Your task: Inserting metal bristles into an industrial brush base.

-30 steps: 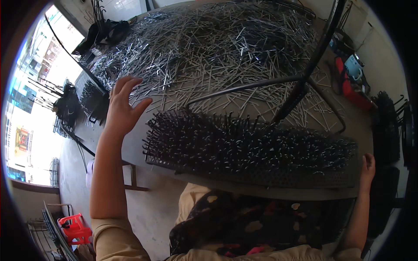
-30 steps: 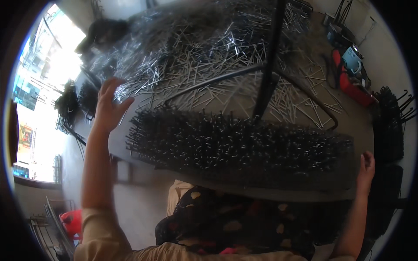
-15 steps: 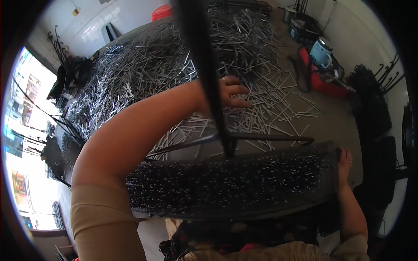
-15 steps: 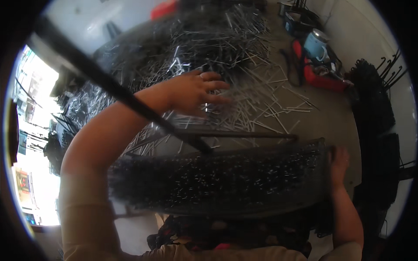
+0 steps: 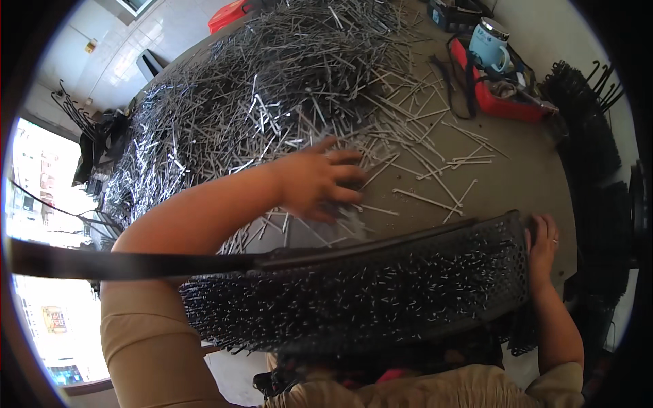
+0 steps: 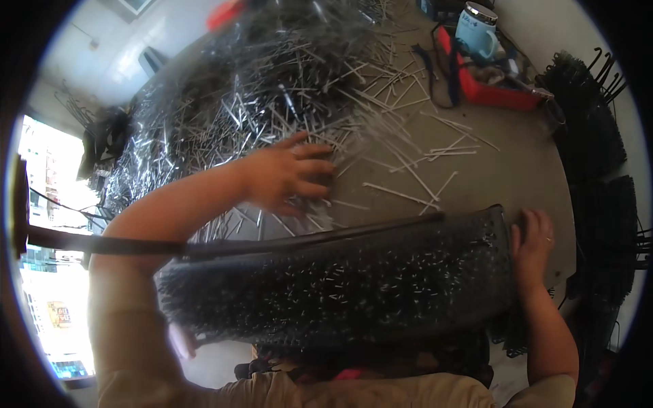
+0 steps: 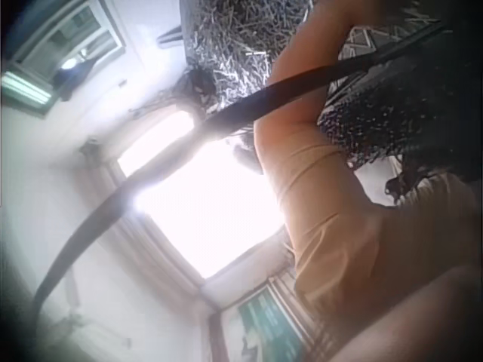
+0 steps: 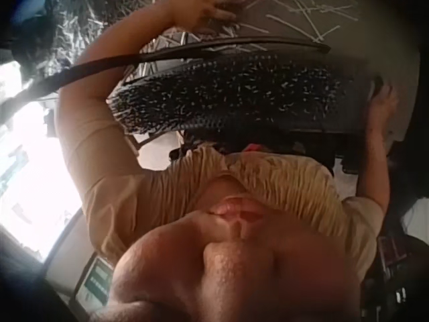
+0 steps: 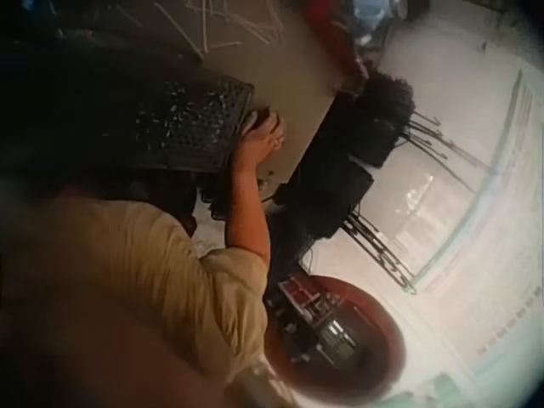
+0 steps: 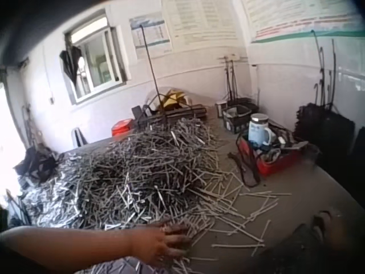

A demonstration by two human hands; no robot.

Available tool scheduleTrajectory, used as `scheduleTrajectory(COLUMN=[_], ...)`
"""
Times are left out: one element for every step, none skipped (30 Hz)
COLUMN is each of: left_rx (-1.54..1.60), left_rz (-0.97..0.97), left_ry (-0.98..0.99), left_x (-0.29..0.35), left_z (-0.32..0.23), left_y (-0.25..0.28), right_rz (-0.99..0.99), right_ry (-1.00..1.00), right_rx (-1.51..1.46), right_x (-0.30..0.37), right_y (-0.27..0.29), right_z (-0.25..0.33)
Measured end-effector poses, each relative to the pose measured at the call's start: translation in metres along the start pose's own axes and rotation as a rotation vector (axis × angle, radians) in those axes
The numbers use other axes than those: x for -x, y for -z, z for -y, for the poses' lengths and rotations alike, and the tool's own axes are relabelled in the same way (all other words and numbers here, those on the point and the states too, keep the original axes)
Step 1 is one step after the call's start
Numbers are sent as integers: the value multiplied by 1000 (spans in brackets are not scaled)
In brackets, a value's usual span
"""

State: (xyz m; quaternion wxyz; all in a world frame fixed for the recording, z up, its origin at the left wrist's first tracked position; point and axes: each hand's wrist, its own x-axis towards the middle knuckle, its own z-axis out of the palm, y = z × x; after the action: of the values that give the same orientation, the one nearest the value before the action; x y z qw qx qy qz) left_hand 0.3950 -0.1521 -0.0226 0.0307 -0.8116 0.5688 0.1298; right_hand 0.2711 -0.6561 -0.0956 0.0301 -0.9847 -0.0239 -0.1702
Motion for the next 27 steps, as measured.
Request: scheduleTrajectory(left_rx=[-39, -78, -120, -144, -169, -190, -149, -19, 118, 256, 307, 364, 367, 369, 244, 119, -4, -3, -2, -1, 32, 33, 35, 34, -88, -116, -140], left_rz=[-14, -32, -53, -52, -50, -51, -93, -197, -299, -401, -591, -740, -687, -631, -526, -420, -314, -238, -162, -86, -53, -23, 8, 37, -1, -4, -5], left_ry=[21, 46, 70, 108, 147, 178, 202, 302, 408, 511, 738, 937, 1036, 1134, 1054, 978, 897, 872, 846, 819, 829, 811, 793, 781, 769, 792, 815], left_x=[23, 49, 70, 85, 100, 104, 110, 114, 121, 127, 132, 131, 126, 118, 102, 89, 80, 76, 73, 72, 73, 78, 87, 95, 102, 111, 123], left_z=[7, 13, 16, 17, 17, 13, 7, 4, -2, -7, -4, 0, -2, -4, -8, -19, -24, -24, -22, -21, -16, -10, -4, -1, -3, 0, 1], left_y=[-2, -10, -15, -16, -18, -16, -15, -12, -11, -11, -15, -15, -18, -22, -25, -29, -31, -28, -23, -16, -8, -8, -8, -7, -10, -14, -22], right_rz=[-2, -5, -12, -22, -32, -39, -38, -38, -31, -29, -27, -22, -27, -33, -46, -65, -84, -103, -86, -69, -50, -51, -53, -58, -65, -73, -75], right_ry=[-2, 1, 5, 8, 12, 10, -3, -18, -26, -35, -45, -54, -55, -56, -70, -69, -69, -68, -39, -10, 15, 20, 27, 37, 41, 44, 49], right_rx=[7, 15, 26, 29, 31, 40, 46, 53, 58, 51, 45, 50, 42, 34, 25, 24, 22, 19, 28, 37, 45, 46, 48, 46, 46, 47, 47], right_x=[0, 0, -2, -2, 0, 2, 3, 3, 3, 1, -2, -2, -2, -1, -1, -1, -1, -1, -1, -1, 1, 3, 4, 1, 0, -1, 0], right_y=[-3, -6, -8, -11, -14, -15, -16, -14, -13, -13, -12, -10, -8, -6, -6, -6, -7, -9, -10, -11, -12, -13, -11, -12, -13, -14, -16], right_z=[1, -1, -3, -7, -10, -11, -10, -9, -8, -6, -3, -1, 3, 7, 6, 5, 4, 3, -1, -8, -10, -11, -11, -11, -12, -13, -14])
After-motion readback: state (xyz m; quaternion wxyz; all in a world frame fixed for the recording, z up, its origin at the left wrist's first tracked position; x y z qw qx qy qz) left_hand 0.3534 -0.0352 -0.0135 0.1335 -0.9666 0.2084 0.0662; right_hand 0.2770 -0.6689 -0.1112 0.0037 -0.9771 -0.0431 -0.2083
